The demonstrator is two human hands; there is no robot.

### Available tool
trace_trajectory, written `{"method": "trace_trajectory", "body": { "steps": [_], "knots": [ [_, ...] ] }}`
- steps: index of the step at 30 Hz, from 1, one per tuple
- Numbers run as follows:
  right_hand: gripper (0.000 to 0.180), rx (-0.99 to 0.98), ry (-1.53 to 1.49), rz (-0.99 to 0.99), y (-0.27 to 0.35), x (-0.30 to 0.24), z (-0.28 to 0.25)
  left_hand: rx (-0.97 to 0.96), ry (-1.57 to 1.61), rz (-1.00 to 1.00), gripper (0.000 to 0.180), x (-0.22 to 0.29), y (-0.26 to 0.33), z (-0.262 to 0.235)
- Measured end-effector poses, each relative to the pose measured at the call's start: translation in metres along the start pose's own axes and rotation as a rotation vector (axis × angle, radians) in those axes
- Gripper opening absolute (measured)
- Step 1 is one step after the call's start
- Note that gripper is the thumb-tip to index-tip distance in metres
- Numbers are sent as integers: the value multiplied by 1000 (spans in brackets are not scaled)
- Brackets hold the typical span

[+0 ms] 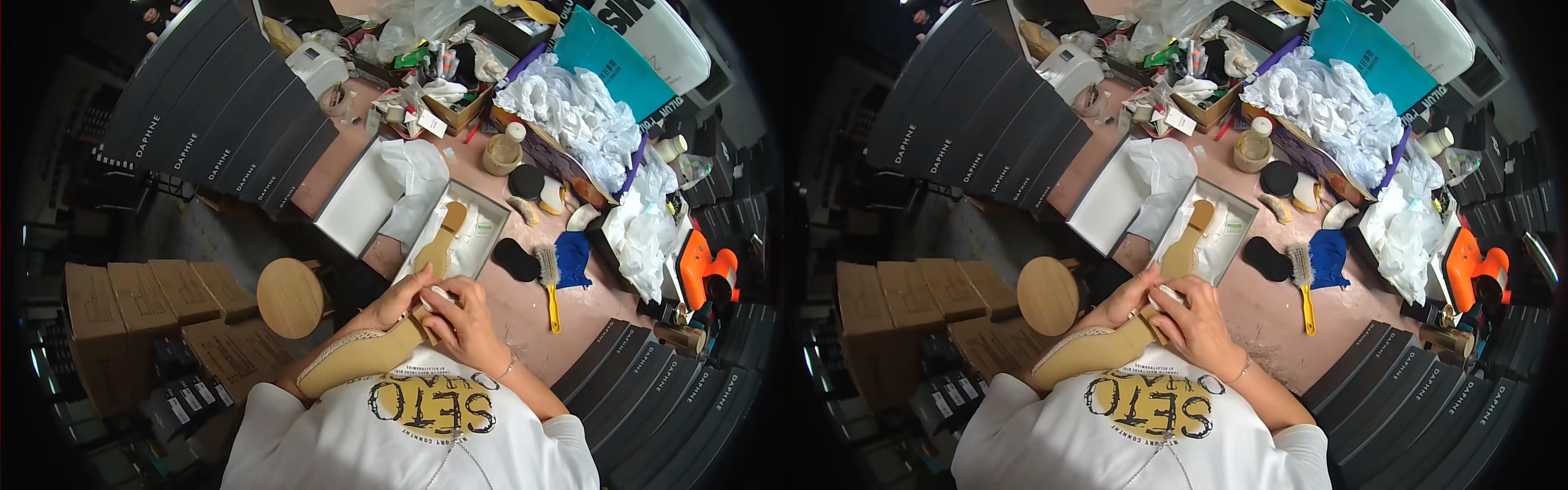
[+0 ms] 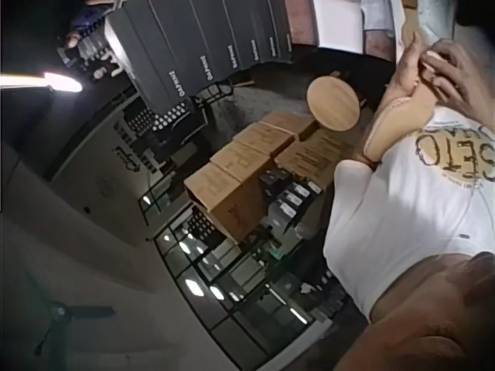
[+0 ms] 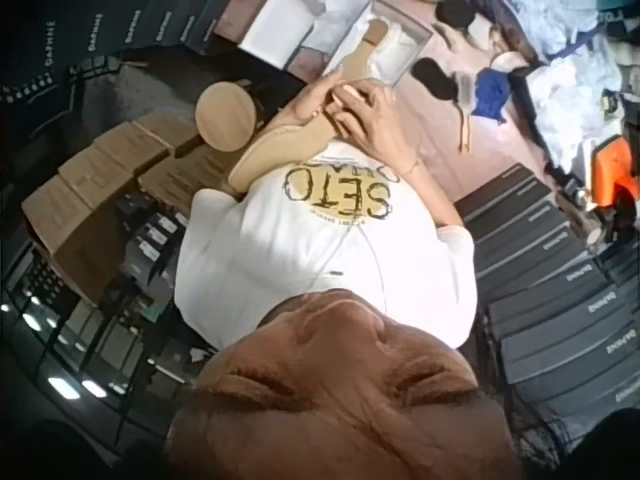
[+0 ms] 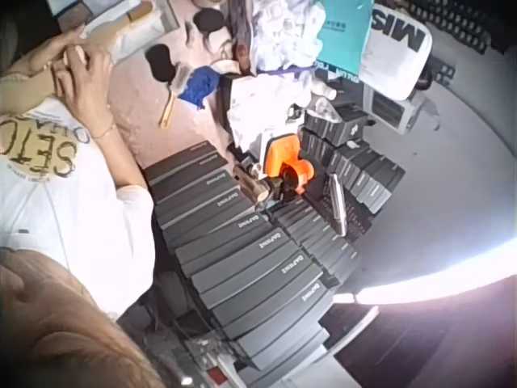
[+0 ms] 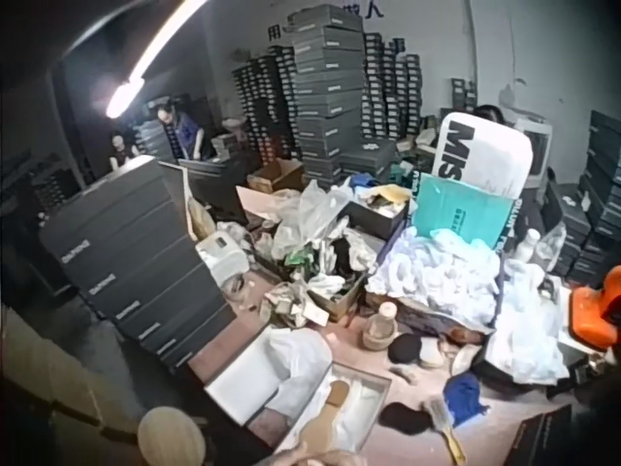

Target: Inspecting, cleaning, and packaging shoes into boxes in a factory setting.

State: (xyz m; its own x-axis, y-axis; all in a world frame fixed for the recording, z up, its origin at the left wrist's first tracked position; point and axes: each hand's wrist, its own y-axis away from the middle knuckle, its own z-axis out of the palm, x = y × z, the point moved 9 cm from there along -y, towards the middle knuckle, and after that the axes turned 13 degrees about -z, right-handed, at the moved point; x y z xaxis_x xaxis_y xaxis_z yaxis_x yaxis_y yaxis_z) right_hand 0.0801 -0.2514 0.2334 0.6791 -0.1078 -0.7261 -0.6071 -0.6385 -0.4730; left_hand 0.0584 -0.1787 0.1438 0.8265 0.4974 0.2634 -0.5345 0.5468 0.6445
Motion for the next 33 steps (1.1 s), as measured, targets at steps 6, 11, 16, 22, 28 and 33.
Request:
{"method": "trace_trajectory", "body": {
  "steps": [6,11,16,22,28,33],
  "knots": [
    [45,-258,43,-52,19,5,6,-124,-76,-169,71,-46,-15,-31],
    [26,13,-515,423,25,27,-3,10,-110,-72,73,-28,-2,-26],
    [14,-113,-274,170,18,9,17,51,-117,-58,75,-30,3,-38],
    [24,-206,37,-44,15,-14,14,27,-111,-77,75,-37,2,-40],
    [33,-407,-59,-49,21,3,23,64,-258,-170,75,-36,0,-30],
    [25,-374,-187,60,17,21,23,66,-239,-158,76,-29,-7,-35]
  ]
}}
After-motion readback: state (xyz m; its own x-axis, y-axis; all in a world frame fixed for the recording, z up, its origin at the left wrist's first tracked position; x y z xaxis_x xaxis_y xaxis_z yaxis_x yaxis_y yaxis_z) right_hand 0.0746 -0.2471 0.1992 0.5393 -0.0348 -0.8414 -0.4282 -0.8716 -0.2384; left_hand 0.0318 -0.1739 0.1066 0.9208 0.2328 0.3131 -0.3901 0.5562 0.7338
